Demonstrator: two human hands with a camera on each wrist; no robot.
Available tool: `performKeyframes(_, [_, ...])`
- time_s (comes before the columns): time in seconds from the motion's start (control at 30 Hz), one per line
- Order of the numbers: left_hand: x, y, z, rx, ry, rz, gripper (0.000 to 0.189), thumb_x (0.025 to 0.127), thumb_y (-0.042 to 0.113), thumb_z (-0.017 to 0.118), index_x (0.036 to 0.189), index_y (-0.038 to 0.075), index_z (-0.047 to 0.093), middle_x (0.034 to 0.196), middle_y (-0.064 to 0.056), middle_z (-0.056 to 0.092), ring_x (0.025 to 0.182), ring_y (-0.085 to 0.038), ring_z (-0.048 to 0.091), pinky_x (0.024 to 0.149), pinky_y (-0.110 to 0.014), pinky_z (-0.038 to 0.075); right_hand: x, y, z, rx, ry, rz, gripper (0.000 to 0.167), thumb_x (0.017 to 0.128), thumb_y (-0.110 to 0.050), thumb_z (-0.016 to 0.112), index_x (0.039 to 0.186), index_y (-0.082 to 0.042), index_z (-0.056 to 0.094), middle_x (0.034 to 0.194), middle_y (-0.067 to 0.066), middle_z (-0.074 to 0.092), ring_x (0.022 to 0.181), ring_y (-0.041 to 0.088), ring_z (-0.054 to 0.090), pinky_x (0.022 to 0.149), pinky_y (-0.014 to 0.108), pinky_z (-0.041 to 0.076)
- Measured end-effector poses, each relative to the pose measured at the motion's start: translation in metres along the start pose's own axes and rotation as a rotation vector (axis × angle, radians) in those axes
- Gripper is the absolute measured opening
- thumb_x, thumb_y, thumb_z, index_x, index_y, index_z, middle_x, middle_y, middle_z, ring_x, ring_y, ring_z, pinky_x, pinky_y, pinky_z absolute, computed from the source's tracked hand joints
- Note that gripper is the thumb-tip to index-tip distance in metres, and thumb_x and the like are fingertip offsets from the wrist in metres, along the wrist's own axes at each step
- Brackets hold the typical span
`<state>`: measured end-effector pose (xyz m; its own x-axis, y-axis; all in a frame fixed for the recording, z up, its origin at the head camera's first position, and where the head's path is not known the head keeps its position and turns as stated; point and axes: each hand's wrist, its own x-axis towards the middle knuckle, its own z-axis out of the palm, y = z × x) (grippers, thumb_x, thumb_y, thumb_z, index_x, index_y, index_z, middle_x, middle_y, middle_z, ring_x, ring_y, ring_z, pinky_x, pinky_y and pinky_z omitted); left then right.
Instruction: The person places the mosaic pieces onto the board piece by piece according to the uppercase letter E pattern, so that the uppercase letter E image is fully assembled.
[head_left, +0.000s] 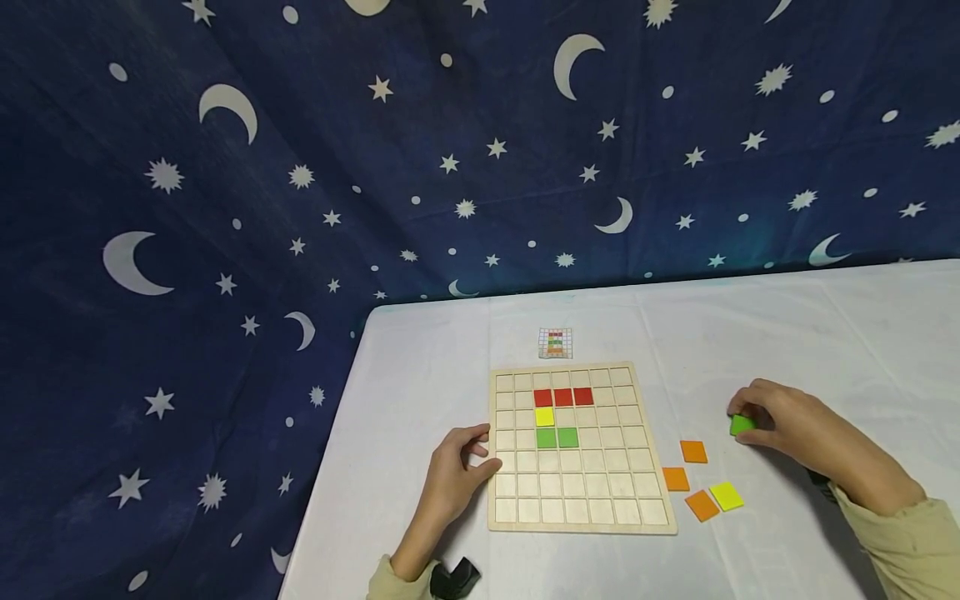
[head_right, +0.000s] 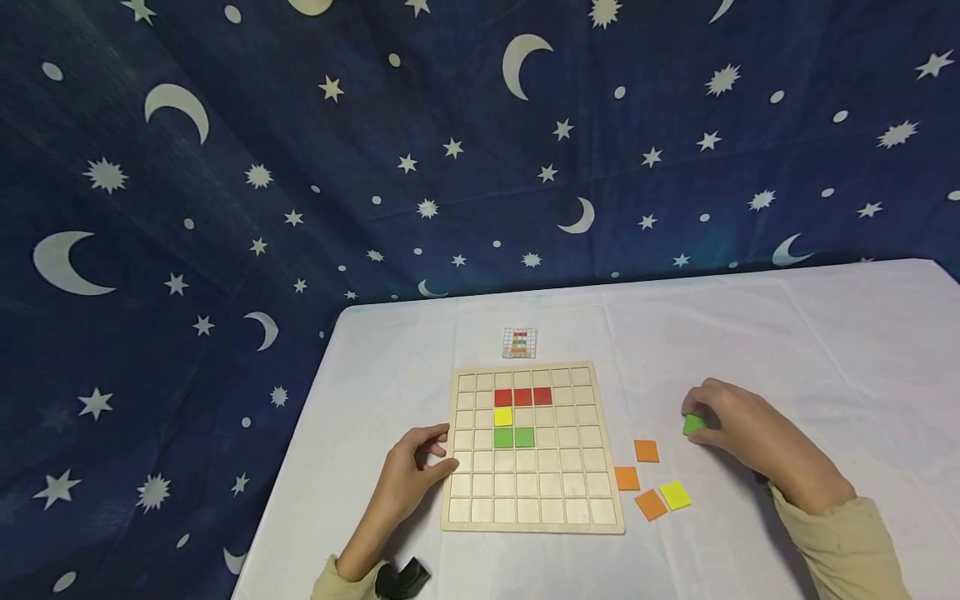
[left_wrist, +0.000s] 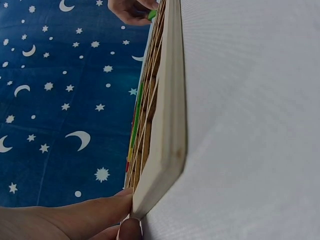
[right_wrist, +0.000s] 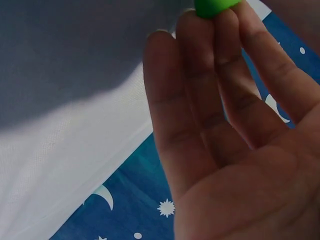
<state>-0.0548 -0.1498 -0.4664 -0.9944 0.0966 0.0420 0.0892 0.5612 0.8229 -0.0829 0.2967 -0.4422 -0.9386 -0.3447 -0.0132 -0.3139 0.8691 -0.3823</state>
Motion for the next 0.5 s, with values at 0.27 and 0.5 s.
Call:
performKeyframes(0.27, [0.000,0.000,0.000,0.009,-0.001,-0.007,0.046,0.079,0.005,0.081,0.123,0.003,0.067,0.103,-0.004,0.066,0.086,-0.015,0.061,0.066,-0.018,0.044,0.001,-0.003,-0.002,0.013,0.043,-0.057,0.026,0.068,-0.008,0.087,0.080,-0.019,0.067,0.076,-0.014,0.057,0.066,-0.004,0.045,0.060,0.025,0.045])
performKeyframes(0.5, [0.000,0.000,0.001,0.007,0.006,-0.007,0.046,0.078,0.004,0.081,0.122,0.002,0.067,0.102,-0.004,0.066,0.085,-0.014,0.061,0.065,-0.018,0.044,0.008,-0.018,-0.006,0.031,0.050,-0.089,0.017,0.071,-0.007,0.085,0.083,-0.013,0.074,0.080,-0.010,0.067,0.069,0.000,0.056,0.063,0.026,0.051])
